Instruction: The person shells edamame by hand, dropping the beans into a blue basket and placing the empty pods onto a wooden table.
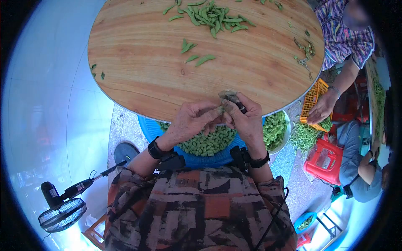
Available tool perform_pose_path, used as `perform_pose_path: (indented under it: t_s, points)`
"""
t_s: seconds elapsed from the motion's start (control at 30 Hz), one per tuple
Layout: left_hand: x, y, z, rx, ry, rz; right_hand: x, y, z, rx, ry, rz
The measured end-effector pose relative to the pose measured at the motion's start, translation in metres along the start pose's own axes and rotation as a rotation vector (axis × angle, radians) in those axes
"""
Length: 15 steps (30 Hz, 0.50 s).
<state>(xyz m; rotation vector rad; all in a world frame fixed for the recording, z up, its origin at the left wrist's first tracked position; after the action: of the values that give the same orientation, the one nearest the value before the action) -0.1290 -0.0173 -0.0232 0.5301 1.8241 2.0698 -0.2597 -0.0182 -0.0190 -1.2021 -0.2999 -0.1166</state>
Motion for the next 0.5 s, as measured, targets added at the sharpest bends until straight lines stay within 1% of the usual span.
perform_pose_path:
  t_s: [0.03,0.13,0.2,0.27,0.3,0.33,0.37,0.43,0.47,0.5]
  points:
    - [0.002,-0.002,0.0,-0.027,-0.015,0.021,0.0,0.001,0.0,-0.001,0.001,0.001]
    - [0.002,-0.004,0.001,0.001,-0.007,0.011,0.0,0.003,0.0,-0.031,0.017,-0.032]
    - [0.005,0.001,0.004,-0.008,-0.02,0.0,-0.002,-0.01,0.006,-0.233,0.14,0.254]
    - [0.005,0.005,0.006,-0.014,-0.033,-0.012,-0.013,-0.021,0.011,-0.254,0.173,0.289]
    - [0.011,0.012,0.008,0.069,-0.189,-0.163,-0.022,-0.033,0.015,-0.276,0.203,0.323]
    - [0.017,0.018,0.011,0.152,-0.342,-0.316,-0.031,-0.043,0.021,-0.217,0.223,0.372]
    - [0.012,0.021,0.011,0.153,-0.339,-0.318,-0.045,-0.052,0.031,-0.157,0.243,0.421]
    - [0.011,0.044,0.013,0.425,-0.393,-0.475,-0.067,-0.074,0.052,-0.346,0.173,0.704]
    - [0.004,0.046,0.008,0.427,-0.389,-0.475,-0.084,-0.078,0.062,-0.339,0.135,0.736]
    - [-0.012,0.051,-0.002,0.449,-0.277,-0.635,-0.095,-0.079,0.071,-0.331,0.097,0.767]
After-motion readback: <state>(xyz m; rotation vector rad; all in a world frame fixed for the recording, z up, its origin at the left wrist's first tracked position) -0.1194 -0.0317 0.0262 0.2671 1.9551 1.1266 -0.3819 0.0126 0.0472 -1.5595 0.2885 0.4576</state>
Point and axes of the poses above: each hand's wrist, its own z-axis away from the middle knuckle, its own x-axis out of the palm, y = z × x, the point moved 8 cm from there along -z, towards the middle knuckle, and after that the axes turned 10 degrees about x, right-handed, at the moved point
